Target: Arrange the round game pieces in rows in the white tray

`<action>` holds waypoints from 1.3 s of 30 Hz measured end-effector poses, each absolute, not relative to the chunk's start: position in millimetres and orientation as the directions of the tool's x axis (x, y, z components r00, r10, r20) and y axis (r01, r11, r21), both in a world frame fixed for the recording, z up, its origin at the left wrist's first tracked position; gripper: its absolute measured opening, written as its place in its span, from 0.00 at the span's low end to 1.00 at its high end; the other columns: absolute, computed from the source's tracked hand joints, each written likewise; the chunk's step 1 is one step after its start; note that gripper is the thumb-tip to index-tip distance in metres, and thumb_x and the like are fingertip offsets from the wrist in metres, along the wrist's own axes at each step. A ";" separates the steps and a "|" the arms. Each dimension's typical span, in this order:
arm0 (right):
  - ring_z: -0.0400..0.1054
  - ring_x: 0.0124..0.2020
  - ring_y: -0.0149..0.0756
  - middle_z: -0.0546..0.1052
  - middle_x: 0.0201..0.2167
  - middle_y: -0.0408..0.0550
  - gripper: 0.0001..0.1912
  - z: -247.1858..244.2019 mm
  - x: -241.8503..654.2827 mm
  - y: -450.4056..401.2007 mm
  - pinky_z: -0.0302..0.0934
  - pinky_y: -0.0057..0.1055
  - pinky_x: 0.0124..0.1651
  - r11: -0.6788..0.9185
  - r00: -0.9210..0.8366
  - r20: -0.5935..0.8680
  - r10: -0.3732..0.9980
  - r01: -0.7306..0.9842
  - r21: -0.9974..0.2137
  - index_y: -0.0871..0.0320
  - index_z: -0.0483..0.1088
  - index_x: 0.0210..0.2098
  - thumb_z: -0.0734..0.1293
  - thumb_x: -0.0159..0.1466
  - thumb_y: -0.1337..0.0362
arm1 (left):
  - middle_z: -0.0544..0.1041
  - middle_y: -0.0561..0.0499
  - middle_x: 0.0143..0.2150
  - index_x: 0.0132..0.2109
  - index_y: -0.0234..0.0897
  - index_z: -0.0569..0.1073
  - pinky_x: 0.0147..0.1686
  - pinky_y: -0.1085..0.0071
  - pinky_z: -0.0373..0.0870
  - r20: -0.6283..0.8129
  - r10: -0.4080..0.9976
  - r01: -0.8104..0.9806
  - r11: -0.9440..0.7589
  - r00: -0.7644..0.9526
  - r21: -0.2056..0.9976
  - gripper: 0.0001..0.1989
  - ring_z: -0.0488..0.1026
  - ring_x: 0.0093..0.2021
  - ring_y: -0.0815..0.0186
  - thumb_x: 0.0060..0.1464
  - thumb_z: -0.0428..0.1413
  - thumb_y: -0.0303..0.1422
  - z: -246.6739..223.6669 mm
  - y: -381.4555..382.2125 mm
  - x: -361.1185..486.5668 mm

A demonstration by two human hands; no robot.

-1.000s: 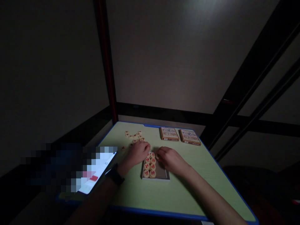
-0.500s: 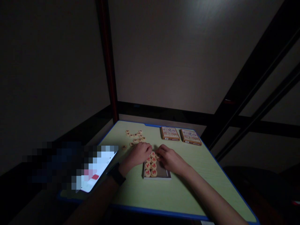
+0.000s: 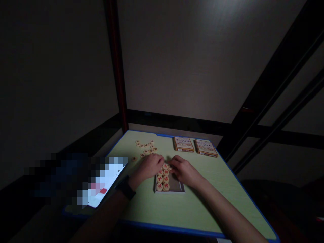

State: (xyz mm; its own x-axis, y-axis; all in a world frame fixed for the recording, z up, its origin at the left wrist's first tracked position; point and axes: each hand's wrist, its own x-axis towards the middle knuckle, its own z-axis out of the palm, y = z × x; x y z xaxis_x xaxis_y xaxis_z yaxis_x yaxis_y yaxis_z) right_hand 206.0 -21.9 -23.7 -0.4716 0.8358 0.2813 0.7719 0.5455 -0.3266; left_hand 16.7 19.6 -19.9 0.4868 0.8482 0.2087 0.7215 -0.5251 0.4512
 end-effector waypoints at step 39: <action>0.70 0.41 0.39 0.74 0.42 0.53 0.15 -8.1 222.5 -18.6 0.66 0.36 0.46 0.565 -0.450 0.358 0.818 0.743 -0.358 0.61 0.73 0.42 0.65 0.57 0.79 | 0.77 0.39 0.44 0.40 0.33 0.74 0.52 0.64 0.67 0.120 0.941 0.937 -0.329 0.316 0.116 0.07 0.73 0.49 0.55 0.54 0.53 0.26 -22.3 46.6 -40.0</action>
